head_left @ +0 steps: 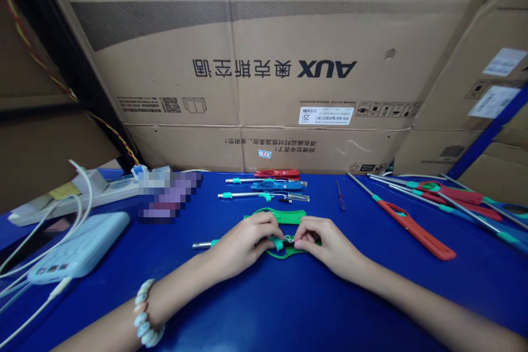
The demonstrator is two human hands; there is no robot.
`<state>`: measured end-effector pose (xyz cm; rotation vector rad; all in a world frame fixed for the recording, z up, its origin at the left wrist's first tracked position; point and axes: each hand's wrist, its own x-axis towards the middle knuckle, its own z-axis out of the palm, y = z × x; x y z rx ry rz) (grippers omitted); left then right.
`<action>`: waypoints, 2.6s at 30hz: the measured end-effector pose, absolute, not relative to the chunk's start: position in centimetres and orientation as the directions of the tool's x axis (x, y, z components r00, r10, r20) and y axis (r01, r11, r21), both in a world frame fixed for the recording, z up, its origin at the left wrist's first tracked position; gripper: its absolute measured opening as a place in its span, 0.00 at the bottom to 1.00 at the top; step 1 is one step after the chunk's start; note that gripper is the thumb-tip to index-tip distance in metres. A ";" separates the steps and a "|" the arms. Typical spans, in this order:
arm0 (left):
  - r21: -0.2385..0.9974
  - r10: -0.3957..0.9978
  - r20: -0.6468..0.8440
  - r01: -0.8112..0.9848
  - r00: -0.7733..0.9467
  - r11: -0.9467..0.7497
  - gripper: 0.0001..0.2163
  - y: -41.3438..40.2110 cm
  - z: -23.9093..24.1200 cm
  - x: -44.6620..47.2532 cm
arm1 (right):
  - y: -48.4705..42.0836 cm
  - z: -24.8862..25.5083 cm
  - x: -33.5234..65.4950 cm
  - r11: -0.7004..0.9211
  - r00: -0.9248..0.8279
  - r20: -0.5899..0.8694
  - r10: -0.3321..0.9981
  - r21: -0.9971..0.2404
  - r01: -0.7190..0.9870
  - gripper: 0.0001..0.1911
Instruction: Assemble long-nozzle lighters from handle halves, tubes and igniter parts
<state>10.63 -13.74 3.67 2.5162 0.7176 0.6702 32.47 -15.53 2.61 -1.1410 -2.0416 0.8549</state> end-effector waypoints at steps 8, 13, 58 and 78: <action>0.552 0.575 0.339 0.337 0.745 -0.763 0.07 -13.7 3.5 10.8 | -15.5 2.5 32.4 0.375 -0.400 0.192 0.896 -0.809 0.452 0.05; 0.570 0.568 0.323 0.324 0.757 -0.755 0.07 -13.6 3.5 10.7 | -15.5 2.6 32.3 0.348 -0.388 0.172 0.905 -0.824 0.448 0.05; 0.505 0.595 0.393 0.377 0.701 -0.777 0.08 -13.5 2.8 10.9 | -15.5 2.7 32.3 0.342 -0.397 0.158 0.904 -0.825 0.450 0.05; 0.521 0.608 0.451 0.361 0.653 -0.773 0.12 -13.5 2.8 11.0 | -15.6 2.4 32.3 0.337 -0.359 0.173 0.917 -0.817 0.467 0.05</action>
